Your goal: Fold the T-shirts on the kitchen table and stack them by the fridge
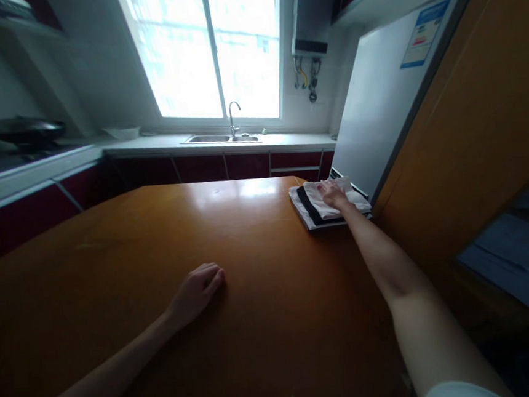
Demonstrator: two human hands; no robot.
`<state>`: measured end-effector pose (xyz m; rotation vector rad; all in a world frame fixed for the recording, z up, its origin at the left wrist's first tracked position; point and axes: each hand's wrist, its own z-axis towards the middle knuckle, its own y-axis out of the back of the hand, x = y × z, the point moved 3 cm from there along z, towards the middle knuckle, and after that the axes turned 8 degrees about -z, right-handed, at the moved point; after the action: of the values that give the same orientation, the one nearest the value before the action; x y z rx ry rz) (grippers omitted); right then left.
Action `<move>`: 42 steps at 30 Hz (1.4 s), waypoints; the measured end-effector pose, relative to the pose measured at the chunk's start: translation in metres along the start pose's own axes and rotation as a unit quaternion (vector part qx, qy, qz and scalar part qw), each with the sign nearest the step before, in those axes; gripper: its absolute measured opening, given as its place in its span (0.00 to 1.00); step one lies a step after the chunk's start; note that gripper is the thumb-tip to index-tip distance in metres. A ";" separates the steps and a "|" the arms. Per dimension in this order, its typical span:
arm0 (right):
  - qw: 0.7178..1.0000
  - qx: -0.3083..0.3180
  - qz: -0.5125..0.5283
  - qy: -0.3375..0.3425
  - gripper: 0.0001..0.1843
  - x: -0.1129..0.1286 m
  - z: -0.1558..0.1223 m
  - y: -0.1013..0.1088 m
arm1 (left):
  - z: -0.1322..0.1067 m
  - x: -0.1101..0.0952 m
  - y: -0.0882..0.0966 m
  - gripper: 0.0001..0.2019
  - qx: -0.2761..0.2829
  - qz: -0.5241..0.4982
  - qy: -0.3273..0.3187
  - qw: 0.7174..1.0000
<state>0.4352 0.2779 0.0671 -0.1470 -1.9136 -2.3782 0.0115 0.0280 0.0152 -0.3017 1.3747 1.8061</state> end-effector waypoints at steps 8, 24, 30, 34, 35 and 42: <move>0.985 -0.018 -0.006 -0.170 0.33 -0.069 -0.048 0.026 | -0.001 0.001 -0.001 0.19 -0.007 0.006 -0.013 1.000; 0.985 -0.038 0.130 0.104 0.31 0.212 -0.217 -0.003 | -0.009 -0.003 0.006 0.23 0.000 0.134 0.005 0.991; 0.979 0.012 0.121 0.162 0.33 0.258 -0.249 -0.031 | -0.015 0.009 0.020 0.24 0.006 0.205 0.068 0.976; 0.975 0.077 0.065 0.199 0.38 0.261 -0.255 -0.049 | -0.019 0.021 0.011 0.31 0.083 0.220 0.125 0.964; 0.974 0.089 0.056 0.201 0.38 0.260 -0.255 -0.051 | -0.019 0.023 0.009 0.32 0.099 0.221 0.137 0.961; 0.974 0.093 0.044 0.202 0.38 0.258 -0.256 -0.050 | -0.019 0.021 0.008 0.35 0.119 0.222 0.148 0.957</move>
<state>0.1673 0.0370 -0.0024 0.2406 -1.8685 -1.9697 -0.0125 0.0205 0.0006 -0.1442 1.9774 1.9784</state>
